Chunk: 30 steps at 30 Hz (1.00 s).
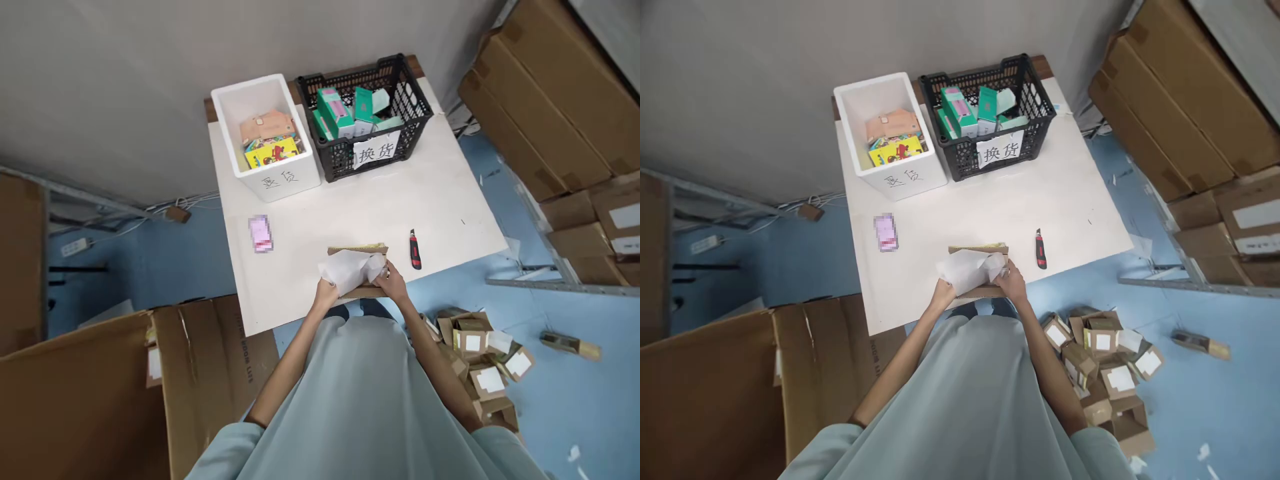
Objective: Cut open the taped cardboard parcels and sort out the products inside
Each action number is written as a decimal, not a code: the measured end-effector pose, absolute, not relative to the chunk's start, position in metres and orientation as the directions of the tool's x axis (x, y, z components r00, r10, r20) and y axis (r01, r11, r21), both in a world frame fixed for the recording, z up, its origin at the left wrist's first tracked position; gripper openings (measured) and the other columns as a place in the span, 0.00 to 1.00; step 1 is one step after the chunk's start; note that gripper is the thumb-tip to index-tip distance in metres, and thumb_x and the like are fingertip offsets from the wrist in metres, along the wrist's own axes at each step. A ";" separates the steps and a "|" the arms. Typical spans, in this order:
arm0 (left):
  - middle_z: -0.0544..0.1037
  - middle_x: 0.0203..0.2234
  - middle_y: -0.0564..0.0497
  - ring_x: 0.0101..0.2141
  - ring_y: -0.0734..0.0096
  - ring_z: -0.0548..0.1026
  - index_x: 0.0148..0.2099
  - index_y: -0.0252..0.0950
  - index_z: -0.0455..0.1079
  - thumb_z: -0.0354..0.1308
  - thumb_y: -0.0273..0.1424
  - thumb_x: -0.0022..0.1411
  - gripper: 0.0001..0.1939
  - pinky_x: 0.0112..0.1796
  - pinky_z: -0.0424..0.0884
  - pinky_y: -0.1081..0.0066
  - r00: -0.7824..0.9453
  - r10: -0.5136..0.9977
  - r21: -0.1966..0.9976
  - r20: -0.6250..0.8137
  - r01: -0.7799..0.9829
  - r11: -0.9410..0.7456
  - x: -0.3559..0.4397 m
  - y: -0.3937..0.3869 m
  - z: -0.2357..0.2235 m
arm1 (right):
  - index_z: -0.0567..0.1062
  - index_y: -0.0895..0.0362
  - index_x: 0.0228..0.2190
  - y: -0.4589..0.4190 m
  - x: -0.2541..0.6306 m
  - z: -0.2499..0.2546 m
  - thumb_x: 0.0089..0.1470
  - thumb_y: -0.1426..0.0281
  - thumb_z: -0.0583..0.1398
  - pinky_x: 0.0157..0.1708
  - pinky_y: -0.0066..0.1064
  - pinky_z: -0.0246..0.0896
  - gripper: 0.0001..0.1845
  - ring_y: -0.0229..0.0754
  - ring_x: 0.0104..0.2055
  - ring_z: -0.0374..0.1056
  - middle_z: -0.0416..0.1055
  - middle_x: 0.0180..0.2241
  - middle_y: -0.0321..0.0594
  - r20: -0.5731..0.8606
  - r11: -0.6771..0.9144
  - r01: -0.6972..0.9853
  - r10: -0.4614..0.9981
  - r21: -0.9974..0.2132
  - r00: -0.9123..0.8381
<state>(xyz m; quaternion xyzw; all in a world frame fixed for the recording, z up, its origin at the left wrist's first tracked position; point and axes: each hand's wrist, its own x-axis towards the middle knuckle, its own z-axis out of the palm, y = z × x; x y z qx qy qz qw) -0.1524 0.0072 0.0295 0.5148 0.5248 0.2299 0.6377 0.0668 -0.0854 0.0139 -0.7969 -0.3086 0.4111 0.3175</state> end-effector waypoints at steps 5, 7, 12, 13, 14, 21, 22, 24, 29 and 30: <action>0.86 0.55 0.36 0.64 0.41 0.79 0.62 0.33 0.79 0.79 0.46 0.49 0.41 0.70 0.69 0.47 0.525 0.780 0.940 -0.341 0.189 0.284 -0.170 0.006 0.056 | 0.73 0.52 0.70 -0.136 0.033 0.036 0.53 0.54 0.69 0.66 0.50 0.71 0.46 0.60 0.63 0.76 0.79 0.64 0.48 -0.405 -0.578 0.102 0.675 -0.810 0.617; 0.87 0.53 0.37 0.61 0.40 0.80 0.62 0.33 0.79 0.78 0.46 0.50 0.40 0.68 0.70 0.47 0.601 0.733 0.948 -0.317 0.177 0.265 -0.169 0.001 0.067 | 0.72 0.52 0.71 -0.164 0.020 0.043 0.52 0.52 0.69 0.66 0.50 0.72 0.48 0.59 0.62 0.77 0.77 0.66 0.48 -0.393 -0.547 0.008 0.611 -0.837 0.687; 0.87 0.52 0.37 0.59 0.40 0.82 0.62 0.32 0.79 0.75 0.49 0.53 0.39 0.63 0.75 0.49 0.748 0.584 0.948 -0.315 0.216 0.234 -0.152 -0.024 0.085 | 0.70 0.55 0.73 -0.244 -0.013 0.061 0.49 0.48 0.72 0.69 0.51 0.69 0.55 0.60 0.67 0.73 0.70 0.72 0.52 -0.368 -0.366 -0.229 0.375 -0.902 0.851; 0.87 0.52 0.37 0.59 0.40 0.81 0.62 0.32 0.79 0.74 0.50 0.54 0.39 0.62 0.76 0.50 0.769 0.552 0.945 -0.323 0.235 0.225 -0.147 -0.031 0.086 | 0.71 0.55 0.72 -0.260 -0.020 0.066 0.49 0.47 0.73 0.69 0.52 0.69 0.55 0.61 0.68 0.73 0.70 0.72 0.53 -0.374 -0.323 -0.271 0.320 -0.907 0.871; 0.87 0.53 0.37 0.60 0.40 0.81 0.62 0.33 0.79 0.74 0.51 0.54 0.39 0.62 0.76 0.51 0.791 0.516 0.944 -0.328 0.252 0.213 -0.142 -0.039 0.087 | 0.72 0.55 0.72 -0.276 -0.027 0.072 0.50 0.46 0.74 0.69 0.52 0.69 0.54 0.61 0.68 0.73 0.70 0.72 0.54 -0.381 -0.277 -0.308 0.266 -0.910 0.886; 0.86 0.53 0.39 0.61 0.45 0.79 0.60 0.34 0.78 0.71 0.53 0.56 0.37 0.60 0.75 0.57 0.933 0.206 0.956 -0.294 0.284 0.081 -0.087 -0.110 0.098 | 0.79 0.51 0.66 -0.381 -0.077 0.102 0.45 0.40 0.78 0.72 0.57 0.65 0.52 0.63 0.71 0.70 0.75 0.69 0.51 -0.408 -0.011 -0.410 -0.080 -0.912 0.910; 0.86 0.53 0.40 0.60 0.45 0.79 0.60 0.34 0.78 0.71 0.53 0.56 0.37 0.60 0.75 0.57 0.943 0.158 0.957 -0.292 0.287 0.055 -0.078 -0.124 0.100 | 0.80 0.51 0.65 -0.395 -0.083 0.104 0.45 0.40 0.78 0.72 0.57 0.65 0.52 0.64 0.72 0.69 0.75 0.69 0.51 -0.406 0.019 -0.407 -0.130 -0.913 0.905; 0.86 0.52 0.40 0.60 0.46 0.80 0.59 0.35 0.78 0.70 0.53 0.57 0.36 0.58 0.76 0.58 0.956 0.057 0.957 -0.289 0.290 -0.009 -0.061 -0.154 0.105 | 0.80 0.51 0.65 -0.424 -0.094 0.107 0.45 0.39 0.77 0.73 0.57 0.64 0.52 0.64 0.75 0.66 0.75 0.69 0.52 -0.401 0.068 -0.396 -0.234 -0.916 0.886; 0.86 0.53 0.40 0.60 0.45 0.80 0.58 0.36 0.78 0.69 0.52 0.58 0.33 0.59 0.76 0.57 0.945 -0.185 0.961 -0.271 0.253 -0.114 -0.017 -0.244 0.116 | 0.81 0.51 0.64 -0.503 -0.115 0.106 0.46 0.37 0.76 0.74 0.57 0.62 0.52 0.64 0.77 0.63 0.73 0.70 0.53 -0.411 0.170 -0.376 -0.443 -0.911 0.797; 0.86 0.53 0.40 0.60 0.44 0.80 0.58 0.35 0.78 0.70 0.52 0.57 0.33 0.59 0.75 0.57 0.938 -0.228 0.963 -0.262 0.240 -0.122 -0.007 -0.265 0.118 | 0.80 0.51 0.65 -0.520 -0.118 0.106 0.46 0.37 0.76 0.74 0.57 0.62 0.52 0.64 0.77 0.63 0.73 0.70 0.53 -0.412 0.192 -0.365 -0.481 -0.911 0.774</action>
